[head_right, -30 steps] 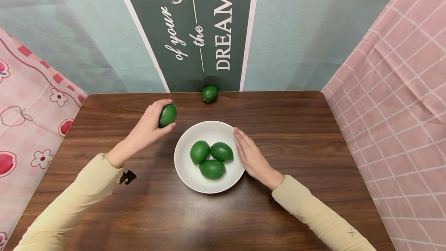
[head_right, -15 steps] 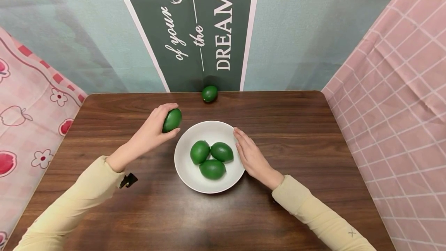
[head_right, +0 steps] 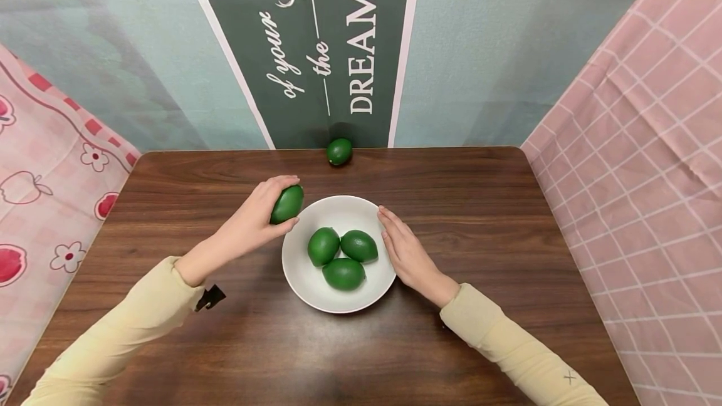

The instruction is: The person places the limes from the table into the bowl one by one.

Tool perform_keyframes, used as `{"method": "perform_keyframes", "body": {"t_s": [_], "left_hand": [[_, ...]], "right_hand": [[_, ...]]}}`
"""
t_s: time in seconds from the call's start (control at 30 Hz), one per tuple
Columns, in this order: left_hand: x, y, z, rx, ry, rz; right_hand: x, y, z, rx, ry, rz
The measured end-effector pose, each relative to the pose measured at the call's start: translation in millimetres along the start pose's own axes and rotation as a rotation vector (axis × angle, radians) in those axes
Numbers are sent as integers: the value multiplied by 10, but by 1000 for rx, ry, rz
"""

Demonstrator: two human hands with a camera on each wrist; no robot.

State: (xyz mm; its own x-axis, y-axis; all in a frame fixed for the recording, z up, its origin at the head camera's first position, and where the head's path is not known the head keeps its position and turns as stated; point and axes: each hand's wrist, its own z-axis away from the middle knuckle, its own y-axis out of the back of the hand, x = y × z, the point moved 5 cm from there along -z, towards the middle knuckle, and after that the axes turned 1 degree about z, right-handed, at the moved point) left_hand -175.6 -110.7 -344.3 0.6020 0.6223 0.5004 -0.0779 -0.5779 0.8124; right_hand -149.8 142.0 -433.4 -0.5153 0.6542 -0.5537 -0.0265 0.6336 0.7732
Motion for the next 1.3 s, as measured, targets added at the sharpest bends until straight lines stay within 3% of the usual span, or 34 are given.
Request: {"method": "perform_keyframes", "body": {"t_s": [1.3], "left_hand": [[249,-214,82,-71,-74,34]], "right_hand": [[-4,-9,6,16,9,-19]]}}
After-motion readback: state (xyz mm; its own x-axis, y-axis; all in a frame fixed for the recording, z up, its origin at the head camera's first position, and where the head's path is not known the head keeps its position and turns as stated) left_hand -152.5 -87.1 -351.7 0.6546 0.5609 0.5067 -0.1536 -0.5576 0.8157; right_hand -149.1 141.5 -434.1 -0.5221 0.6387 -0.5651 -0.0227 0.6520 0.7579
